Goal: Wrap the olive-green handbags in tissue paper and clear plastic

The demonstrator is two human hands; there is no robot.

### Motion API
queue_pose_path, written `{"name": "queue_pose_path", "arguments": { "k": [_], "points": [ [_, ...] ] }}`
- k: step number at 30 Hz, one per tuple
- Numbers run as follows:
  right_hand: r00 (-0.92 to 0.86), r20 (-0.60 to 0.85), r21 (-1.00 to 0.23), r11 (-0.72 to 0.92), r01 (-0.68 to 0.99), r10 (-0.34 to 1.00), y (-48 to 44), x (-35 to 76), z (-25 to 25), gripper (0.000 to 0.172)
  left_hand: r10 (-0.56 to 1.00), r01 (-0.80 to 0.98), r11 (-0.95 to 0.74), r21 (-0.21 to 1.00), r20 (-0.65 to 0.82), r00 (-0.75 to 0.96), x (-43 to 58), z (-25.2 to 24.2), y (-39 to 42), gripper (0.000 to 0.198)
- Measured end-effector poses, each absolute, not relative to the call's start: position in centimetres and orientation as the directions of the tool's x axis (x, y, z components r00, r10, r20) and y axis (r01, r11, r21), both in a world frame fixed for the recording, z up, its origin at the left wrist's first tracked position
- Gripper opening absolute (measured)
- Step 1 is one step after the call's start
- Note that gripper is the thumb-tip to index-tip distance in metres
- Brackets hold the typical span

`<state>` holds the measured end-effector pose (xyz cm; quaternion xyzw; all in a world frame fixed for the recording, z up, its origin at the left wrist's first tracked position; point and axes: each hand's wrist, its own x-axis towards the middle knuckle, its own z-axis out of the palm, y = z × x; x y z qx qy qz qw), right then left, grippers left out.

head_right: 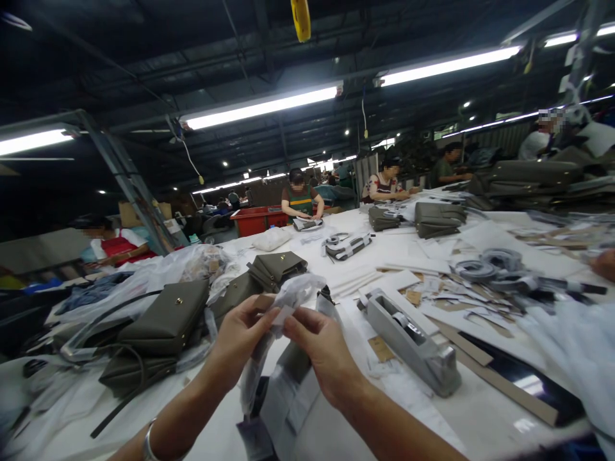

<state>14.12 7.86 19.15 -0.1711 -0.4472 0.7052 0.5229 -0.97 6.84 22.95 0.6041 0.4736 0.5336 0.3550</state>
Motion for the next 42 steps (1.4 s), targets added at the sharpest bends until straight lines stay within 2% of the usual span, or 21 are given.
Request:
{"name": "queue_pose_path", "arguments": {
  "k": [4, 10, 14, 18, 20, 23, 25, 27, 30, 34, 37, 39, 42],
  "points": [
    [-0.278, 0.176, -0.849, 0.003, -0.529, 0.944, 8.4, 13.4, 18.5, 0.034, 0.925, 0.297, -0.352, 0.888, 0.378, -0.035, -1.1, 22.8, 6.9, 0.028],
    [-0.267, 0.237, -0.836, 0.057, -0.545, 0.934, 8.2, 12.8, 18.4, 0.035, 0.923, 0.348, -0.329, 0.878, 0.377, -0.077, -1.0, 22.7, 5.9, 0.025],
    [-0.254, 0.258, -0.841, 0.087, -0.534, 0.932, 7.9, 12.6, 18.5, 0.032, 0.916, 0.360, -0.352, 0.864, 0.396, -0.055, -0.7, 23.6, 4.5, 0.031],
    [-0.249, 0.258, -0.840, 0.089, -0.535, 0.934, 7.8, 12.5, 18.4, 0.032, 0.881, 0.508, -0.401, 0.763, 0.472, -0.013, -0.8, 23.8, 4.4, 0.025],
    [-0.237, 0.242, -0.845, 0.084, -0.529, 0.941, 7.9, 12.3, 18.3, 0.033, 0.795, 0.682, -0.454, 0.573, 0.606, 0.020, -0.9, 23.5, 4.6, 0.019],
    [-0.240, 0.227, -0.835, 0.062, -0.546, 0.944, 8.0, 12.1, 18.1, 0.032, 0.543, 0.892, -0.448, 0.063, 0.812, 0.216, -0.7, 22.9, 4.5, 0.021],
    [-0.266, 0.231, -0.813, 0.035, -0.581, 0.936, 8.0, 12.0, 18.0, 0.032, 0.436, 0.911, -0.349, -0.218, 0.823, 0.364, -0.2, 22.6, 4.1, 0.025],
    [-0.287, 0.245, -0.794, 0.022, -0.608, 0.926, 7.9, 12.1, 18.1, 0.032, 0.433, 0.894, -0.254, -0.369, 0.783, 0.447, 0.4, 22.4, 3.4, 0.031],
    [-0.301, 0.280, -0.769, 0.026, -0.638, 0.912, 7.4, 12.6, 18.4, 0.028, 0.489, 0.878, -0.156, -0.453, 0.737, 0.467, 1.1, 21.8, 2.7, 0.039],
    [-0.333, 0.310, -0.768, 0.028, -0.640, 0.891, 7.1, 13.2, 18.9, 0.023, 0.535, 0.896, -0.129, -0.425, 0.731, 0.424, 1.2, 20.8, 2.8, 0.045],
    [-0.302, 0.279, -0.811, 0.056, -0.582, 0.912, 7.4, 13.5, 18.6, 0.025, 0.528, 0.919, -0.282, -0.277, 0.755, 0.390, 0.5, 20.9, 3.1, 0.045],
    [-0.294, 0.259, -0.834, 0.060, -0.548, 0.920, 7.8, 13.9, 18.4, 0.027, 0.604, 0.911, -0.411, -0.029, 0.740, 0.295, -0.2, 21.6, 3.3, 0.042],
    [-0.333, 0.267, -0.871, 0.079, -0.484, 0.904, 8.4, 14.5, 18.3, 0.029, 0.829, 0.733, -0.463, 0.499, 0.537, 0.158, -1.3, 23.3, 3.8, 0.035]
  ]
}}
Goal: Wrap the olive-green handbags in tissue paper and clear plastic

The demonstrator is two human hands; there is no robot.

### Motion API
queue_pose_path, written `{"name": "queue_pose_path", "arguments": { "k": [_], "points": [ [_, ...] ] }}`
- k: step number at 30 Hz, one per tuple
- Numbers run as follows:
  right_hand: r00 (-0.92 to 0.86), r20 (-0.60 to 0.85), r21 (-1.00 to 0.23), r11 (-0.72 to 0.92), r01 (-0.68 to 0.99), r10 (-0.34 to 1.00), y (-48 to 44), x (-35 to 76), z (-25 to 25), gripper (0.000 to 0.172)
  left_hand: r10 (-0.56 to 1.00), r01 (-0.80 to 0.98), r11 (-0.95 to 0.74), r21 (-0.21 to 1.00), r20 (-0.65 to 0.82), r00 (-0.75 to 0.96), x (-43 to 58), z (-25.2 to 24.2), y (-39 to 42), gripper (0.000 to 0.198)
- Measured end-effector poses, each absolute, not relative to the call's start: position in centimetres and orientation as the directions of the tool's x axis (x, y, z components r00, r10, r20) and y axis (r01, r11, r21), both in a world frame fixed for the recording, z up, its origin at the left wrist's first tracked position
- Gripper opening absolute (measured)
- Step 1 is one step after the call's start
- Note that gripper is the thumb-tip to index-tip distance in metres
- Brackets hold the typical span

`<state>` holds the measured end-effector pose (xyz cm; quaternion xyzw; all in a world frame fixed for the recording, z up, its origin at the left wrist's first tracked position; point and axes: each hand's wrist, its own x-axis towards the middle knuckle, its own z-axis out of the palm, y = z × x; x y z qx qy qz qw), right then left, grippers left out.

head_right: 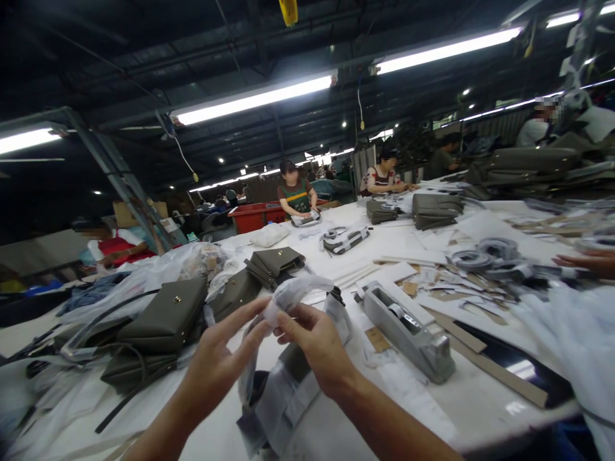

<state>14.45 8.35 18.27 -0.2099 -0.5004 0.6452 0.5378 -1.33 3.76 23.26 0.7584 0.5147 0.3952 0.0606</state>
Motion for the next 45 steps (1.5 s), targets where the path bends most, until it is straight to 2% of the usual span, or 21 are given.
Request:
{"name": "queue_pose_path", "arguments": {
  "k": [1, 3, 6, 9, 11, 14, 17, 20, 24, 26, 31, 36, 41, 45],
  "points": [
    [-0.341, 0.277, -0.882, 0.097, -0.461, 0.898, 8.5, 14.6, 18.4, 0.029, 0.881, 0.644, -0.432, 0.632, 0.449, 0.150, -1.6, 23.7, 4.0, 0.035],
    [-0.342, 0.299, -0.894, 0.137, -0.426, 0.891, 8.7, 14.8, 18.6, 0.029, 0.932, 0.515, -0.360, 0.778, 0.319, 0.170, -1.9, 24.3, 4.6, 0.035],
    [-0.269, 0.365, -0.910, 0.280, -0.307, 0.891, 9.0, 15.2, 19.0, 0.027, 0.958, 0.449, -0.283, 0.848, 0.232, 0.166, -1.6, 24.2, 5.4, 0.041],
    [-0.217, 0.489, -0.870, 0.491, -0.047, 0.845, 9.6, 17.2, 18.8, 0.019, 0.981, 0.401, -0.191, 0.896, 0.166, 0.096, -1.4, 23.6, 5.6, 0.051],
    [-0.194, 0.539, -0.820, 0.563, 0.101, 0.820, 10.4, 20.3, 17.9, 0.016, 0.991, 0.389, -0.130, 0.912, 0.128, 0.032, -1.7, 23.2, 5.7, 0.055],
    [-0.005, 0.519, -0.800, 0.487, 0.350, 0.855, 11.8, 26.9, 15.1, 0.017, 0.993, 0.394, -0.060, 0.917, 0.096, -0.072, -2.5, 22.6, 6.0, 0.060],
    [0.245, 0.346, -0.844, 0.186, 0.503, 0.906, 13.2, 33.7, 11.8, 0.018, 0.988, 0.405, -0.044, 0.913, 0.100, -0.120, -2.7, 22.1, 6.4, 0.064],
    [0.286, 0.170, -0.876, 0.012, 0.482, 0.943, 14.0, 37.6, 9.1, 0.023, 0.985, 0.420, -0.056, 0.906, 0.119, -0.125, -2.4, 21.8, 6.7, 0.063],
    [0.225, -0.026, -0.928, -0.108, 0.357, 0.974, 14.3, 38.6, 7.8, 0.037, 0.988, 0.409, -0.039, 0.912, 0.096, -0.120, -2.0, 21.9, 6.5, 0.062],
    [0.207, -0.076, -0.953, -0.131, 0.272, 0.976, 14.2, 38.4, 7.9, 0.043, 0.989, 0.409, -0.037, 0.912, 0.093, -0.119, -2.2, 21.9, 6.5, 0.064],
    [0.186, -0.081, -0.992, -0.097, 0.084, 0.979, 12.6, 38.6, 10.1, 0.041, 0.986, 0.442, -0.060, 0.895, 0.121, -0.111, -3.3, 21.1, 6.9, 0.062],
    [0.245, -0.129, -0.991, -0.132, -0.006, 0.961, 9.2, 39.6, 11.5, 0.040, 0.979, 0.508, -0.079, 0.857, 0.162, -0.121, -3.5, 20.6, 7.4, 0.054],
    [0.305, -0.197, -0.980, -0.198, -0.027, 0.932, 7.0, 40.3, 8.1, 0.043, 0.973, 0.573, -0.091, 0.814, 0.195, -0.123, -3.3, 21.2, 7.3, 0.056],
    [0.420, -0.167, -0.985, -0.174, -0.022, 0.892, 7.3, 39.6, 4.4, 0.045, 0.971, 0.564, -0.084, 0.822, 0.195, -0.140, -3.2, 21.3, 7.2, 0.056]
  ]
}}
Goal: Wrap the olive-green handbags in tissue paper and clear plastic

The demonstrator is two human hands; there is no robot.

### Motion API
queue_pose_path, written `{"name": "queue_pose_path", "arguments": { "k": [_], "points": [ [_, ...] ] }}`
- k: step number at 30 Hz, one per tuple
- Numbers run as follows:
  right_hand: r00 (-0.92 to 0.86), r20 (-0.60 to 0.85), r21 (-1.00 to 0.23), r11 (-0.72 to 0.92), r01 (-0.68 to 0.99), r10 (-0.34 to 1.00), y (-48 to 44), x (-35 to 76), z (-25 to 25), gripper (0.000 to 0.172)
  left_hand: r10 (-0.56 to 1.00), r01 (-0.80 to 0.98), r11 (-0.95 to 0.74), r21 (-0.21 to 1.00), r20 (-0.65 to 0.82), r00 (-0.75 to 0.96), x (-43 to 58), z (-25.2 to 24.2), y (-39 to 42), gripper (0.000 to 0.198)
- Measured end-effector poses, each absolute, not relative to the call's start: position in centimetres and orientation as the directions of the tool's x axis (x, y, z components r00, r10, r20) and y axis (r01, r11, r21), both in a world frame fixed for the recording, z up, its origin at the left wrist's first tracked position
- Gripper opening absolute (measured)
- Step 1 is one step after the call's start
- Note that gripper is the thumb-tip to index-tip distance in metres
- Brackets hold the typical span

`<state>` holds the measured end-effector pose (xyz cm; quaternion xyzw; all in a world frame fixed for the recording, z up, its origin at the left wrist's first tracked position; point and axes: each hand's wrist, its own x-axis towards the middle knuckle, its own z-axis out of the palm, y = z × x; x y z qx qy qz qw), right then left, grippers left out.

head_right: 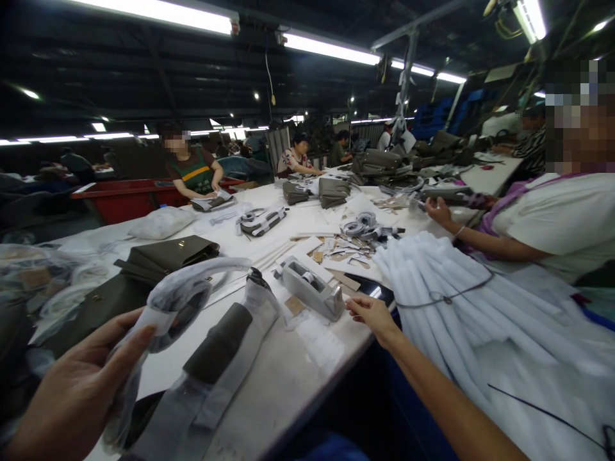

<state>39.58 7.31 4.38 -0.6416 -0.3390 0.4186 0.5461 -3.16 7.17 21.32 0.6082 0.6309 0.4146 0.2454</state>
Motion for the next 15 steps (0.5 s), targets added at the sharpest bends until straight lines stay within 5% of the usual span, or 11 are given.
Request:
{"name": "queue_pose_path", "arguments": {
  "k": [10, 15],
  "points": [
    [0.590, -0.093, -0.994, -0.106, -0.014, 0.802, 7.5, 37.9, 1.6, 0.053, 0.980, 0.458, -0.049, 0.888, 0.131, -0.149, -2.5, 21.3, 6.7, 0.063],
    [0.583, 0.077, -0.993, 0.012, 0.114, 0.809, 5.8, 36.2, 4.6, 0.046, 0.982, 0.446, -0.084, 0.891, 0.150, -0.115, -2.9, 20.5, 7.3, 0.062]
  ]
}}
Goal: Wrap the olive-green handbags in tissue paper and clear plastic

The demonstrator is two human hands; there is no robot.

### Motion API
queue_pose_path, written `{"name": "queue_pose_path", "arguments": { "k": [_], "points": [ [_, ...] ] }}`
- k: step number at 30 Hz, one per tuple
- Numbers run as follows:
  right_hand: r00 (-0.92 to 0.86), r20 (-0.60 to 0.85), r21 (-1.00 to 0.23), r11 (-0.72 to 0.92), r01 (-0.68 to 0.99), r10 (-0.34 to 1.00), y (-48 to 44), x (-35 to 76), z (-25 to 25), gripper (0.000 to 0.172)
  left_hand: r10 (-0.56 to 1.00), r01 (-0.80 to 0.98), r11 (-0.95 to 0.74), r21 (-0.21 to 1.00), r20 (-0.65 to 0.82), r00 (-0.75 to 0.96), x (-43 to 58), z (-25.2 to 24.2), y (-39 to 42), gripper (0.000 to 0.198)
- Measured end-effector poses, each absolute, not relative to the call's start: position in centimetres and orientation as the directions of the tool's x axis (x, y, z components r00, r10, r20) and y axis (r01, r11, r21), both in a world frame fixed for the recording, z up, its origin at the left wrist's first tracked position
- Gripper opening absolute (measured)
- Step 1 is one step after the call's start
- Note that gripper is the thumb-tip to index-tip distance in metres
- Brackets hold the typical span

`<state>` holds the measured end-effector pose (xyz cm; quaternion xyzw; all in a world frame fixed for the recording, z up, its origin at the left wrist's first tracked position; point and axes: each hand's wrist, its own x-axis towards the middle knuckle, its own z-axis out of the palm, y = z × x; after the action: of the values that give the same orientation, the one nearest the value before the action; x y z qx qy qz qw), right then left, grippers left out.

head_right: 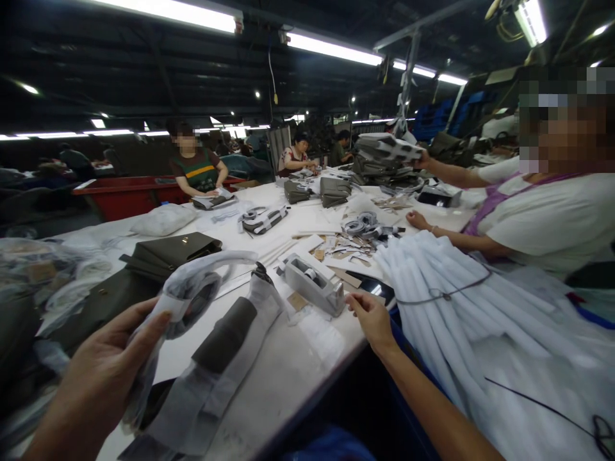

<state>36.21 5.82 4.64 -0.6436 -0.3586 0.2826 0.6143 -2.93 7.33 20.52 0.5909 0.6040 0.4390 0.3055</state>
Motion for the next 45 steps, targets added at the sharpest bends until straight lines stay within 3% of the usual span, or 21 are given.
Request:
{"name": "queue_pose_path", "arguments": {
  "k": [4, 8, 14, 21, 27, 34, 41, 45],
  "points": [
    [0.426, 0.278, -0.958, 0.216, 0.189, 0.861, 5.1, 32.0, 9.6, 0.031, 0.978, 0.429, -0.146, 0.891, 0.195, -0.072, -2.8, 20.3, 7.6, 0.058],
    [0.190, 0.394, -0.919, 0.388, 0.071, 0.899, 4.3, 26.3, 14.4, 0.017, 0.966, 0.411, -0.229, 0.882, 0.259, -0.018, -1.9, 20.4, 7.2, 0.048],
    [-0.088, 0.416, -0.907, 0.405, -0.114, 0.905, 4.8, 18.7, 18.4, 0.017, 0.923, 0.431, -0.358, 0.828, 0.384, 0.029, -1.0, 20.3, 6.8, 0.033],
    [-0.009, 0.310, -0.949, 0.309, -0.055, 0.951, 7.3, 15.2, 18.3, 0.036, 0.886, 0.477, -0.422, 0.770, 0.463, 0.037, -0.9, 20.4, 6.5, 0.026],
    [-0.057, 0.288, -0.957, 0.289, 0.021, 0.956, 7.9, 15.6, 18.1, 0.039, 0.894, 0.423, -0.430, 0.797, 0.441, 0.077, -1.2, 20.1, 6.5, 0.026],
    [-0.185, 0.208, -0.963, 0.167, -0.214, 0.961, 7.7, 15.7, 17.6, 0.034, 0.910, 0.427, -0.381, 0.820, 0.413, 0.019, -1.2, 20.1, 6.3, 0.028],
    [-0.139, 0.191, -0.968, 0.163, -0.190, 0.972, 8.0, 16.5, 17.0, 0.050, 0.901, 0.479, -0.402, 0.781, 0.431, 0.055, -0.5, 20.5, 5.6, 0.027],
    [-0.140, 0.219, -0.937, 0.168, -0.305, 0.966, 8.5, 15.9, 16.6, 0.040, 0.894, 0.541, -0.412, 0.733, 0.440, 0.084, -0.5, 20.2, 5.7, 0.026]
  ]
}}
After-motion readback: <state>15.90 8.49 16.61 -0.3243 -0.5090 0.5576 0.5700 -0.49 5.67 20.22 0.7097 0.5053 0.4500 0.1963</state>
